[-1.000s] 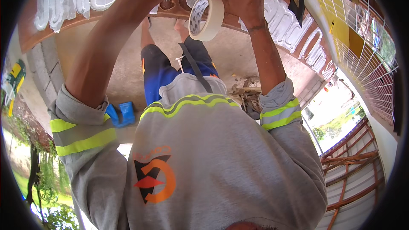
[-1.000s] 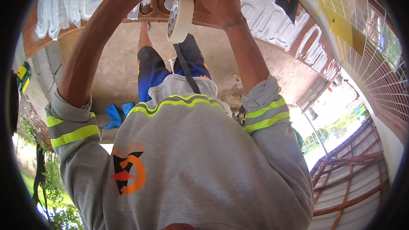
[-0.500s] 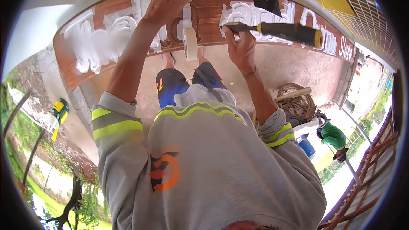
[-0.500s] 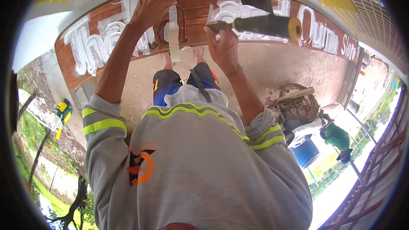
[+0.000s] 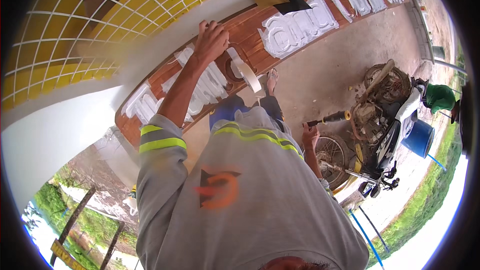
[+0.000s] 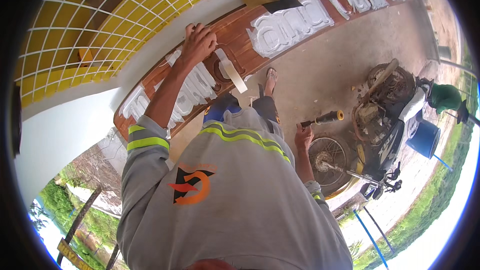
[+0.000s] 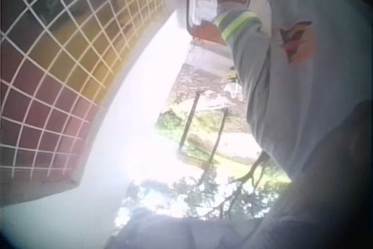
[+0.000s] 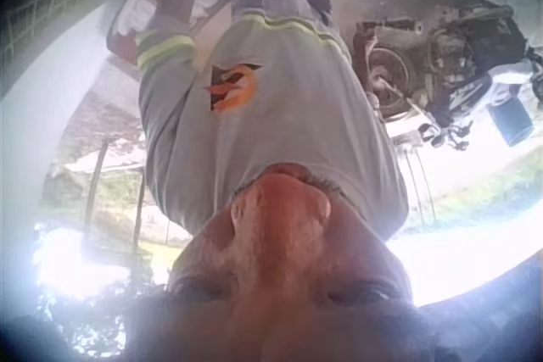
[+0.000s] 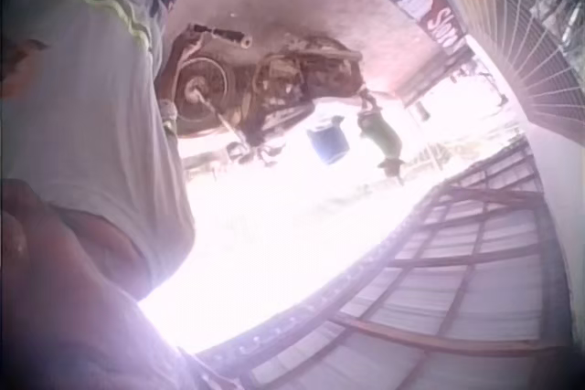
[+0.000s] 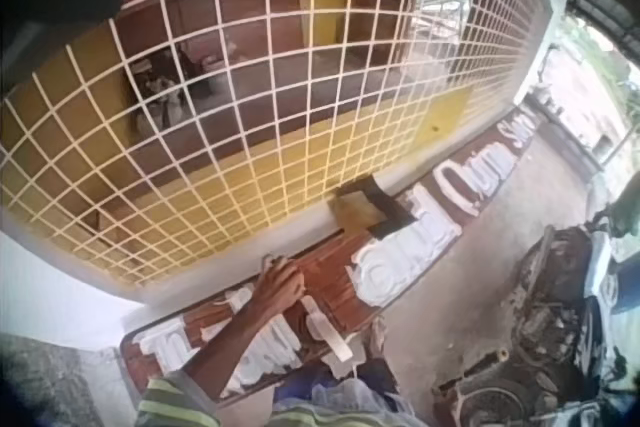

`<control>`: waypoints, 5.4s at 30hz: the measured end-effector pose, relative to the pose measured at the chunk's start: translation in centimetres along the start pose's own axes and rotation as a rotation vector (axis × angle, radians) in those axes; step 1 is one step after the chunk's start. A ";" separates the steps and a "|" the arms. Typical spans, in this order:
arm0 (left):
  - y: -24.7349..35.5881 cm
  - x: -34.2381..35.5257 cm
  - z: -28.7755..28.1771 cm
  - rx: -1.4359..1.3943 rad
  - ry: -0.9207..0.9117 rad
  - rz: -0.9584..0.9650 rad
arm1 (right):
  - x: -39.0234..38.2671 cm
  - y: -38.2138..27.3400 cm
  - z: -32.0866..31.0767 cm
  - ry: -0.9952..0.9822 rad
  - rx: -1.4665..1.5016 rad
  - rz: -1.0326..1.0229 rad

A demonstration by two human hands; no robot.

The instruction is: The person applies masking tape over white letters on a wooden sign, trims the tape around the letters using a scraper, and then prepares a bucket of paint and a brush.

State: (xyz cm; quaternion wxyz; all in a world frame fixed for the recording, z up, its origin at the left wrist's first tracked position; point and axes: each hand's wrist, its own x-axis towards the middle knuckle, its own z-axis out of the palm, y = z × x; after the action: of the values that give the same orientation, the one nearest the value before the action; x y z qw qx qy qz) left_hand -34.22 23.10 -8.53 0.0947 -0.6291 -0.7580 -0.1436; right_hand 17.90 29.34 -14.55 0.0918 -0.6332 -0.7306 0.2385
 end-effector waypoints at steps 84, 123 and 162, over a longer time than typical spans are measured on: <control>0.2 -1.7 0.2 -0.154 0.067 0.162 | -30.9 6.9 6.7 0.647 0.409 1.086; 4.9 5.8 -10.0 -0.863 0.011 -0.170 | -28.1 5.9 8.4 0.720 0.496 1.115; 10.4 -4.3 -12.7 -1.772 0.038 -0.804 | -2.4 -5.7 -6.0 0.719 0.684 0.265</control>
State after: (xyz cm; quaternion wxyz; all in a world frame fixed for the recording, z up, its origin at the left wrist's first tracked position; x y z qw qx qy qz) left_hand -23.63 16.58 3.01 -0.4572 -0.1640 -0.5318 -0.6938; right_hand 15.93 27.94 -6.25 0.5082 -0.6959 -0.4466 0.2408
